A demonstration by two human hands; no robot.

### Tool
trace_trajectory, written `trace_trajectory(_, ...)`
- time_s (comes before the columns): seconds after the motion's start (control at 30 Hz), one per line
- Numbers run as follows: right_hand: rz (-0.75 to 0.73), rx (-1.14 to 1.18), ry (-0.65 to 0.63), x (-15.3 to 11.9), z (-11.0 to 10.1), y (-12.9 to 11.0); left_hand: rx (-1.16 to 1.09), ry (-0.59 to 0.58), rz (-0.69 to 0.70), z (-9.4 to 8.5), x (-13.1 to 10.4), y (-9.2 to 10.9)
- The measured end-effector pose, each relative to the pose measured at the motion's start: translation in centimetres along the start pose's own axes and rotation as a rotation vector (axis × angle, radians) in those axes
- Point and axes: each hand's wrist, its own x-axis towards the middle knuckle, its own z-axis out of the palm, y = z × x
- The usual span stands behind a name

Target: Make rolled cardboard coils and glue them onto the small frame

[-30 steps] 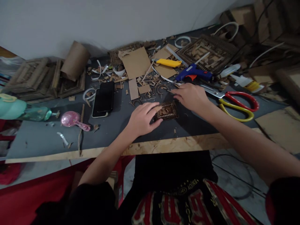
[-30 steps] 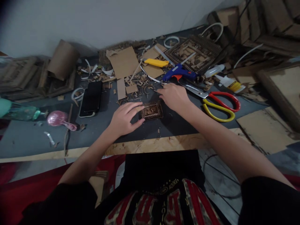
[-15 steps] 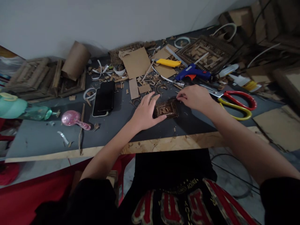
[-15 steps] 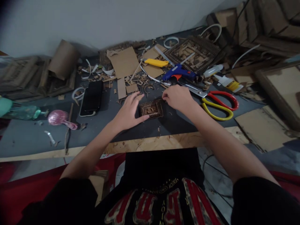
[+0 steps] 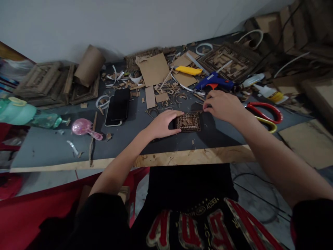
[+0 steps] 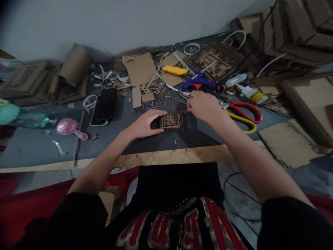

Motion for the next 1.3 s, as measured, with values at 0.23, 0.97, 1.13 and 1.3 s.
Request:
trace_trajectory(0.23,-0.017,-0.162,-0.088,0.0,-0.4,-1.5,-0.024,0.054,0.011,0.6,-0.7,-0.7)
trace_trajectory(0.97,0.435,0.231,0.307,0.3,1.0,-1.2,0.036,0.003,0.066,-0.2,2.0,0.0)
trace_trajectory(1.13,0.435,0.17,0.186,1.5,2.1,-1.7,0.039,0.071,0.023,-0.1,1.8,-0.3)
trace_trajectory(1.3,0.39,0.186,0.196,0.9,1.8,-1.3,0.032,0.223,-0.096,0.1,1.8,-0.6)
